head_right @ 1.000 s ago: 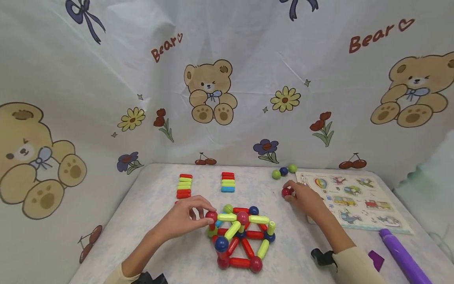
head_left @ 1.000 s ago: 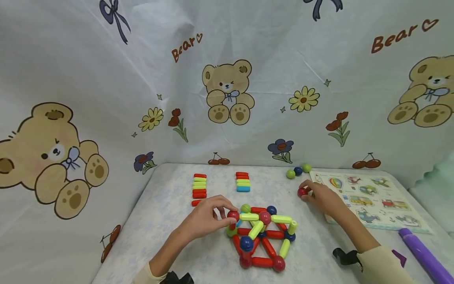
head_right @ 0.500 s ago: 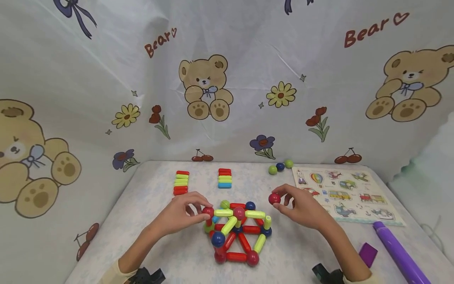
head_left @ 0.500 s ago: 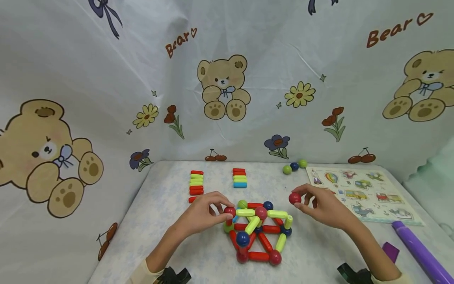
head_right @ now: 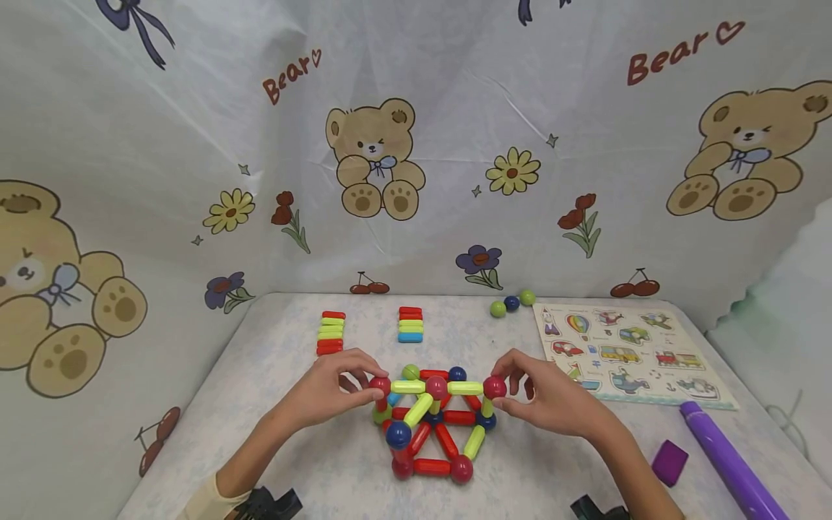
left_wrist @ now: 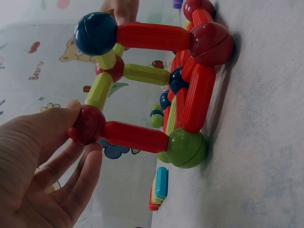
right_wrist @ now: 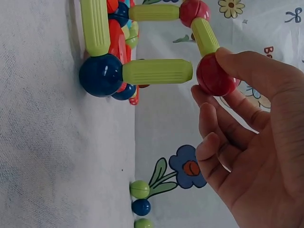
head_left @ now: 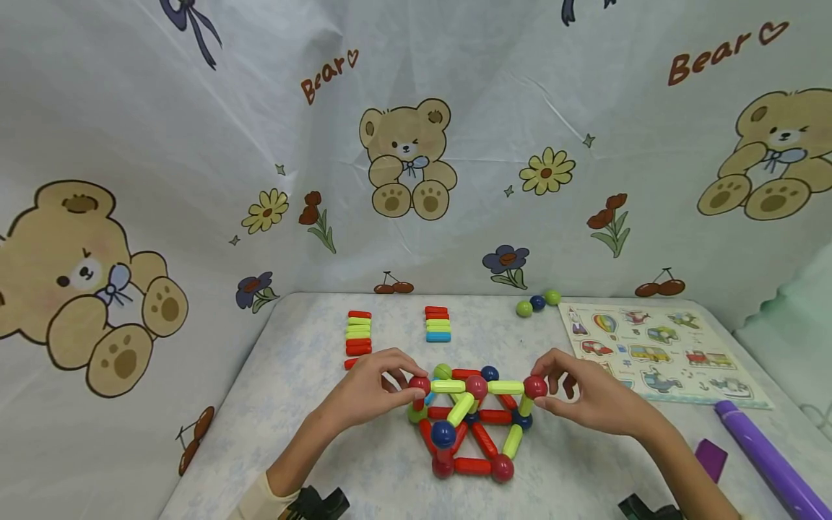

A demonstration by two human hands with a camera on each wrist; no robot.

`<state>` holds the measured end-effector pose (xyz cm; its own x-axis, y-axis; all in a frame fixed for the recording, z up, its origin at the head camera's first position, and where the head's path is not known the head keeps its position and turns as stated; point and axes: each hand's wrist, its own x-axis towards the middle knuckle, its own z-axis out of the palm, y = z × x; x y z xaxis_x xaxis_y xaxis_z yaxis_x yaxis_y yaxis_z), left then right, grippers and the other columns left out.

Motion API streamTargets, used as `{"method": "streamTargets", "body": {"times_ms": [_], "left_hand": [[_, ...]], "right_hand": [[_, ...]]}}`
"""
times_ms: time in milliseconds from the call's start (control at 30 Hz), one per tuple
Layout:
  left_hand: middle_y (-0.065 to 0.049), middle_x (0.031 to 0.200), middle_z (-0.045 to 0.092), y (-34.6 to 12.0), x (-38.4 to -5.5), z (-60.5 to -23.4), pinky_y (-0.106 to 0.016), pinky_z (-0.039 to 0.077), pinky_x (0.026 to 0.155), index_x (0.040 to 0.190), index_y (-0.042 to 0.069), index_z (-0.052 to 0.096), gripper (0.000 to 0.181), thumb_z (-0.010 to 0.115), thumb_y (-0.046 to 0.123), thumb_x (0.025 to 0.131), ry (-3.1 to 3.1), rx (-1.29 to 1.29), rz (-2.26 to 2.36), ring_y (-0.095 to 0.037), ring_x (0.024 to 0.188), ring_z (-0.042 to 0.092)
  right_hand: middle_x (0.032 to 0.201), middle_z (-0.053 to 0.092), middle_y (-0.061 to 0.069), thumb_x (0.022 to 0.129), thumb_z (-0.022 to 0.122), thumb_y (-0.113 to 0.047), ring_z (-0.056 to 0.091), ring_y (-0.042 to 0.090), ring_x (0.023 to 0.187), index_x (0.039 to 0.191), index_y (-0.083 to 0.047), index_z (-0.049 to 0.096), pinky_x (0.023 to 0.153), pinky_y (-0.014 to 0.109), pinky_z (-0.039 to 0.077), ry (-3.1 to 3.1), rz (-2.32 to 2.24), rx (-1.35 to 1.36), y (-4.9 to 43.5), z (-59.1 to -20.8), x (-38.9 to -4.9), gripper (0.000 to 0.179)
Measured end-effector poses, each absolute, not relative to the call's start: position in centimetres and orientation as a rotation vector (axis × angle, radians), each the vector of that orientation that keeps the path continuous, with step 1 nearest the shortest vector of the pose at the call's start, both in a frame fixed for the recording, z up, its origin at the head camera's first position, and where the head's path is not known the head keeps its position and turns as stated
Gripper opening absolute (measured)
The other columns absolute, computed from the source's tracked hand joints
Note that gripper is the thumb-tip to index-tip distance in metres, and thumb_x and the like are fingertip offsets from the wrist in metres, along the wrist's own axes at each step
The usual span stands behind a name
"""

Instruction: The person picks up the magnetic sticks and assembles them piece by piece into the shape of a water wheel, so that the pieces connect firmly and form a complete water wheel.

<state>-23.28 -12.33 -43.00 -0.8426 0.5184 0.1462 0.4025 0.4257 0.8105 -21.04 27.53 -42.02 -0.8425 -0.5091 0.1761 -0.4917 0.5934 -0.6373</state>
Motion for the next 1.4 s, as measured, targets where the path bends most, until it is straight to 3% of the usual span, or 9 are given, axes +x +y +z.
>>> {"method": "streamTargets", "body": {"times_ms": [500, 667, 967, 1233, 1400], "left_hand": [[0.012, 0.112, 0.071, -13.9, -23.7, -42.6, -0.025, 0.062, 0.080, 0.121, 0.019, 0.081, 0.026, 0.085, 0.027, 0.096, 2.565, 0.783, 1.411, -0.013, 0.097, 0.070], [0.010, 0.112, 0.072, -14.2, -23.8, -42.6, -0.025, 0.063, 0.080, 0.121, 0.019, 0.080, 0.026, 0.085, 0.026, 0.096, 2.565, 0.787, 1.418, -0.012, 0.096, 0.071], [0.010, 0.112, 0.072, -14.5, -23.9, -42.8, -0.025, 0.063, 0.080, 0.121, 0.018, 0.080, 0.026, 0.085, 0.024, 0.096, 2.544, 0.777, 1.458, -0.011, 0.095, 0.071], [0.010, 0.111, 0.073, -13.6, -24.0, -43.3, -0.023, 0.062, 0.079, 0.121, 0.018, 0.081, 0.026, 0.085, 0.024, 0.096, 2.539, 0.787, 1.421, -0.007, 0.092, 0.069], [0.012, 0.110, 0.072, -12.7, -23.9, -43.3, -0.022, 0.061, 0.078, 0.120, 0.017, 0.082, 0.027, 0.086, 0.023, 0.094, 2.503, 0.818, 1.413, -0.003, 0.091, 0.068]], "right_hand": [[0.108, 0.070, -0.009, 0.097, 0.083, -0.024, 0.062, 0.008, 0.089, 0.123, -0.014, 0.060, 0.071, 0.025, 0.054, 2.676, -1.092, -0.883, 26.1, -41.7, -22.8, 0.036], [0.114, 0.071, -0.007, 0.099, 0.081, -0.028, 0.061, 0.008, 0.092, 0.125, -0.016, 0.065, 0.075, 0.026, 0.055, 2.707, -1.014, -0.933, 25.8, -40.2, -23.9, 0.033], [0.109, 0.073, -0.008, 0.104, 0.073, -0.021, 0.062, 0.009, 0.091, 0.120, -0.014, 0.074, 0.073, 0.026, 0.056, 2.729, -0.787, -1.105, 21.7, -37.1, -30.6, 0.017], [0.111, 0.075, -0.004, 0.102, 0.075, -0.015, 0.065, 0.009, 0.090, 0.118, -0.015, 0.077, 0.077, 0.025, 0.059, 2.582, -0.492, -1.208, 18.6, -38.3, -36.2, 0.015], [0.113, 0.075, 0.006, 0.101, 0.076, -0.011, 0.065, 0.010, 0.091, 0.121, -0.009, 0.076, 0.082, 0.031, 0.061, 2.518, -0.397, -1.244, 18.1, -40.2, -38.1, 0.020]]}}
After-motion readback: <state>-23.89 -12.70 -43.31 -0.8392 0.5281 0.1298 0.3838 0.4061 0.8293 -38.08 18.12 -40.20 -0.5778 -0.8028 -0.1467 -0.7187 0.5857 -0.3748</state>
